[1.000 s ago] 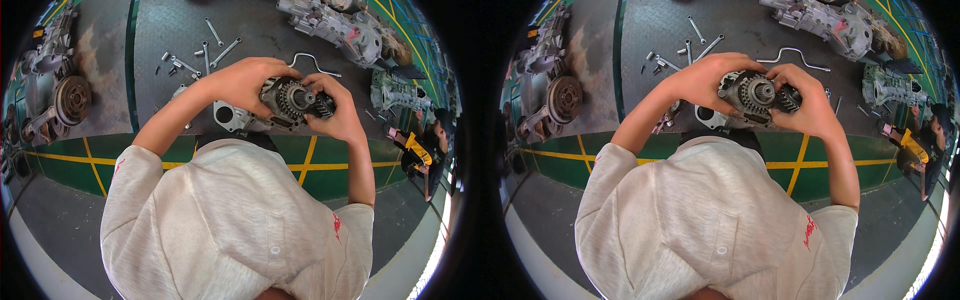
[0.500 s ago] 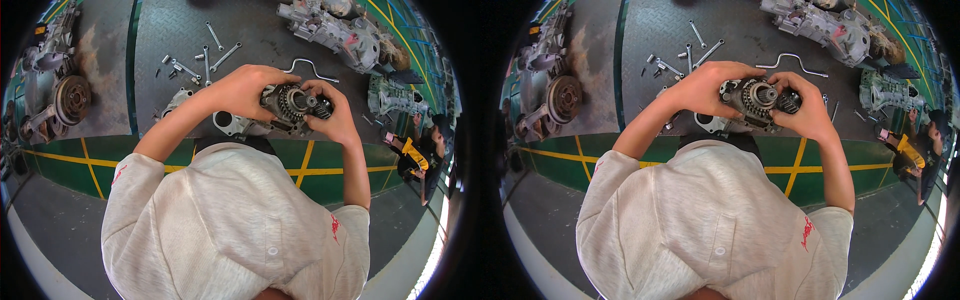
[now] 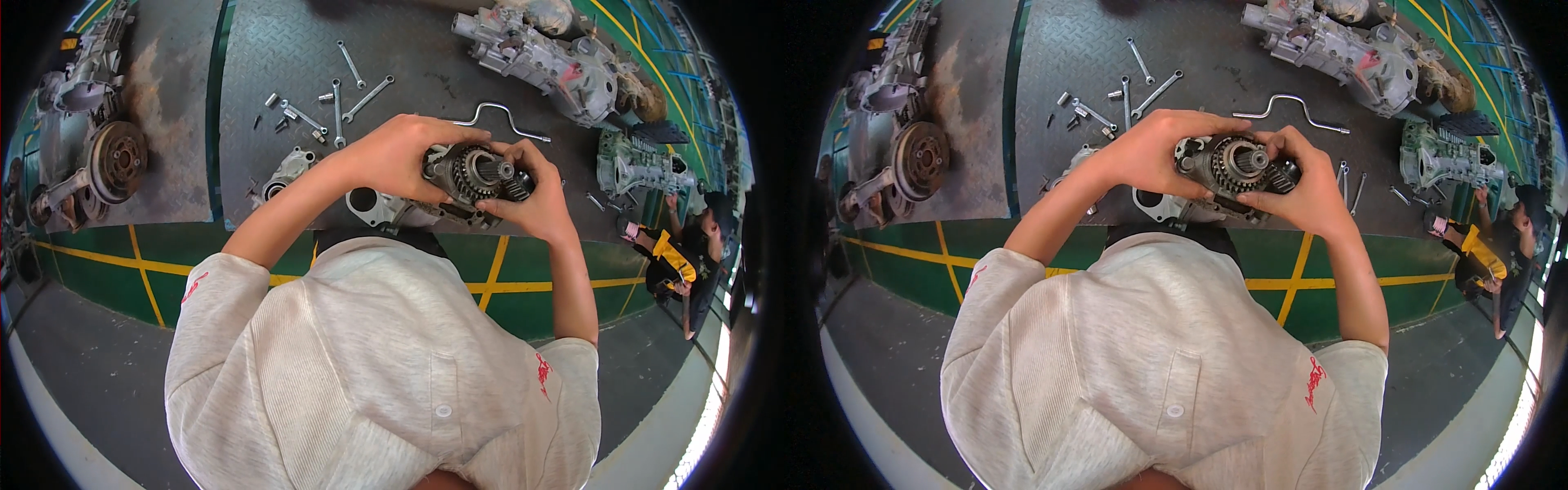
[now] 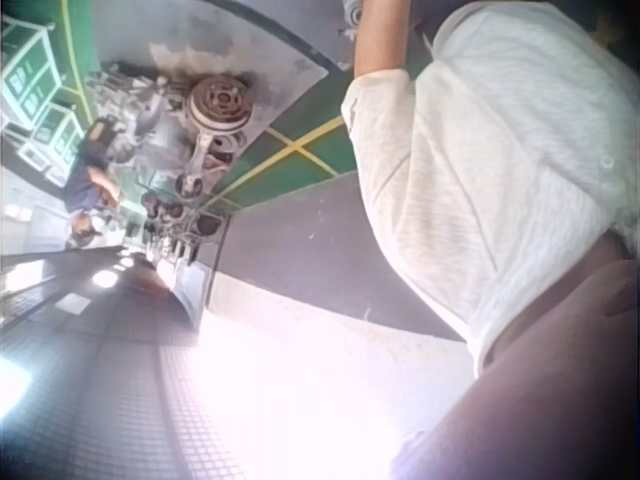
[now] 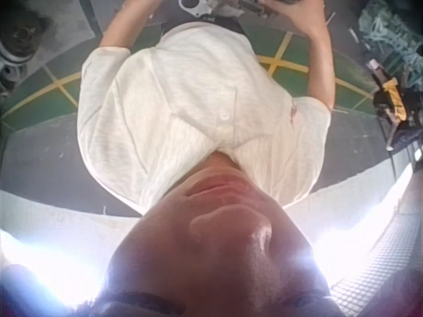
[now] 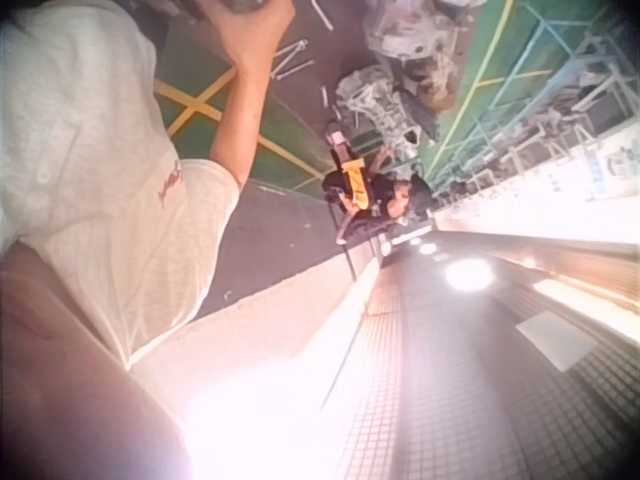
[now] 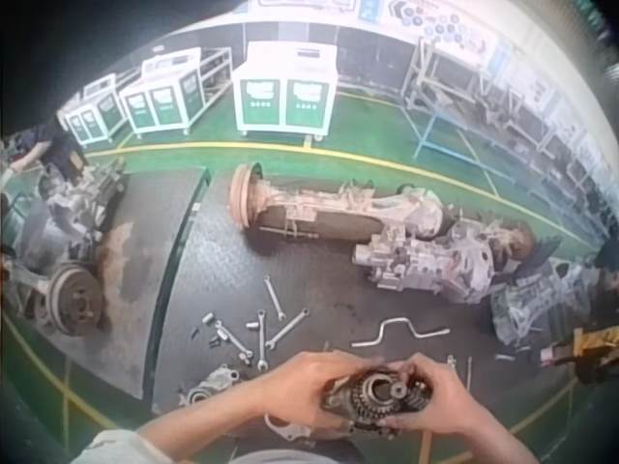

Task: Disassemble components from a mechanical housing or gearbox housing on a workbench.

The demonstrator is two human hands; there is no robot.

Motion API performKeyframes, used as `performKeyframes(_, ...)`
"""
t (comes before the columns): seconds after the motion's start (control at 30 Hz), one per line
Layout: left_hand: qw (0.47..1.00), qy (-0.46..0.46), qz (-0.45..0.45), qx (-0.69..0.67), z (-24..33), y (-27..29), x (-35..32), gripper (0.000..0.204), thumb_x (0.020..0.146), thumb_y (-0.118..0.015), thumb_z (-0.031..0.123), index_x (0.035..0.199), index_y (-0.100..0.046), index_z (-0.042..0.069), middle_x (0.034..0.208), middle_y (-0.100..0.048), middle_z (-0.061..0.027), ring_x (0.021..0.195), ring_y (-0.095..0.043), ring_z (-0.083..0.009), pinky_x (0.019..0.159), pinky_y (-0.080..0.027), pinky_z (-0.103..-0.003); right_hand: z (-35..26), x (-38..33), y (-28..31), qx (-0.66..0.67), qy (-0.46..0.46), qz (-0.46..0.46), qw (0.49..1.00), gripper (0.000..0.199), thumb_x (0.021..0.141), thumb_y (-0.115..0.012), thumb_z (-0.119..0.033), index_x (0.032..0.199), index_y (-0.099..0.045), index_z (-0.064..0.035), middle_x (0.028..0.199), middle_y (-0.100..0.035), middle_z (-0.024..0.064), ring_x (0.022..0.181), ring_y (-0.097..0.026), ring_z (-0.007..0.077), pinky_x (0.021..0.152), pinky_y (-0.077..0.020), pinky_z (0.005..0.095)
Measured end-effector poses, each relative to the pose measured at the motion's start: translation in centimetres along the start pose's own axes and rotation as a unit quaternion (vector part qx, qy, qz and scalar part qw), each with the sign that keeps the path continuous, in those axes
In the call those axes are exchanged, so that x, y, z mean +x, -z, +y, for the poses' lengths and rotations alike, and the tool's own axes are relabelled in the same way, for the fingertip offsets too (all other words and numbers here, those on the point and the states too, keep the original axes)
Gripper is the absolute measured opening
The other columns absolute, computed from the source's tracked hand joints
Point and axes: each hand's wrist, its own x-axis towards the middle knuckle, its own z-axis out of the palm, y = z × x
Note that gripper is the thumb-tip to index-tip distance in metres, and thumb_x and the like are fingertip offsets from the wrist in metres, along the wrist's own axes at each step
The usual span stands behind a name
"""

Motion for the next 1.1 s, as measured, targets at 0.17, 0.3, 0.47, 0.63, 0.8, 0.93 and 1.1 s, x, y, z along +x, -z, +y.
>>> performKeyframes(0.17,0.995,0.042,0.081,-0.051,-1.5,-2.9,-1.2,0.087,0.055,-0.089,0.014,0.136,-0.058,0.001,0.125,-0.067,-0.0173,0.111,-0.067,-0.0345,0.099,-0.052,-0.040,0.3,-0.2,-0.3,0.036,0.003,0.013,0.999,0.060,0.059,-0.092,-0.006,0.101,-0.049,-0.0053,0.120,-0.068,0.0180,0.111,-0.064,0.0206,0.096,-0.0494,0.0360)
performKeyframes(0.3,0.996,-0.012,0.086,-0.014,-3.4,-3.8,-1.1,0.087,0.056,-0.092,0.016,0.134,-0.057,0.001,0.123,-0.067,-0.0167,0.112,-0.066,-0.0351,0.097,-0.052,-0.040,0.4,-0.5,-0.6,0.047,-0.009,0.023,0.999,0.062,0.060,-0.091,-0.005,0.107,-0.051,-0.0038,0.122,-0.067,0.0166,0.117,-0.063,0.0228,0.099,-0.0496,0.0361)
performKeyframes(0.47,0.997,-0.014,0.076,-0.018,-2.7,-3.0,-1.3,0.087,0.056,-0.093,0.022,0.132,-0.057,0.001,0.125,-0.066,-0.0155,0.114,-0.065,-0.0348,0.097,-0.051,-0.041,-0.1,-0.6,-0.8,0.023,-0.013,0.033,0.999,0.062,0.060,-0.091,-0.004,0.110,-0.053,-0.0020,0.121,-0.067,0.0157,0.117,-0.064,0.0238,0.102,-0.0494,0.0355)
performKeyframes(0.63,0.993,-0.025,0.111,-0.016,-2.8,-3.7,-1.2,0.092,0.057,-0.095,0.027,0.136,-0.056,0.002,0.131,-0.064,-0.0158,0.117,-0.064,-0.0332,0.100,-0.051,-0.041,-0.1,-0.6,-0.7,0.013,-0.016,0.028,0.999,0.062,0.060,-0.090,-0.002,0.111,-0.056,-0.0022,0.123,-0.067,0.0162,0.116,-0.064,0.0233,0.101,-0.0503,0.0356)
performKeyframes(0.8,0.986,-0.054,0.143,-0.065,-3.6,-4.8,-1.7,0.093,0.058,-0.095,0.028,0.138,-0.055,0.001,0.134,-0.063,-0.0163,0.120,-0.064,-0.0319,0.101,-0.050,-0.040,-0.6,-0.5,-0.7,-0.002,-0.033,0.019,0.999,0.061,0.060,-0.090,-0.001,0.110,-0.056,-0.0019,0.124,-0.067,0.0160,0.116,-0.064,0.0219,0.100,-0.0506,0.0355)
performKeyframes(0.93,0.978,-0.095,0.178,-0.058,-3.9,-5.3,-1.9,0.089,0.060,-0.094,0.028,0.135,-0.057,-0.001,0.133,-0.063,-0.0185,0.120,-0.063,-0.0339,0.103,-0.050,-0.042,-0.6,-0.5,-0.8,0.003,-0.031,0.025,0.999,0.061,0.060,-0.089,-0.001,0.112,-0.057,-0.0013,0.124,-0.066,0.0141,0.116,-0.063,0.0204,0.101,-0.0500,0.0354)
performKeyframes(1.1,0.968,-0.122,0.218,-0.026,-4.0,-5.7,-2.3,0.085,0.062,-0.093,0.029,0.134,-0.058,-0.001,0.134,-0.062,-0.0210,0.124,-0.060,-0.0372,0.106,-0.048,-0.046,-2.1,-0.1,-0.8,-0.011,-0.075,0.019,0.997,0.068,0.059,-0.088,-0.002,0.119,-0.058,-0.0004,0.121,-0.065,0.0108,0.115,-0.063,0.0198,0.103,-0.0484,0.0349)
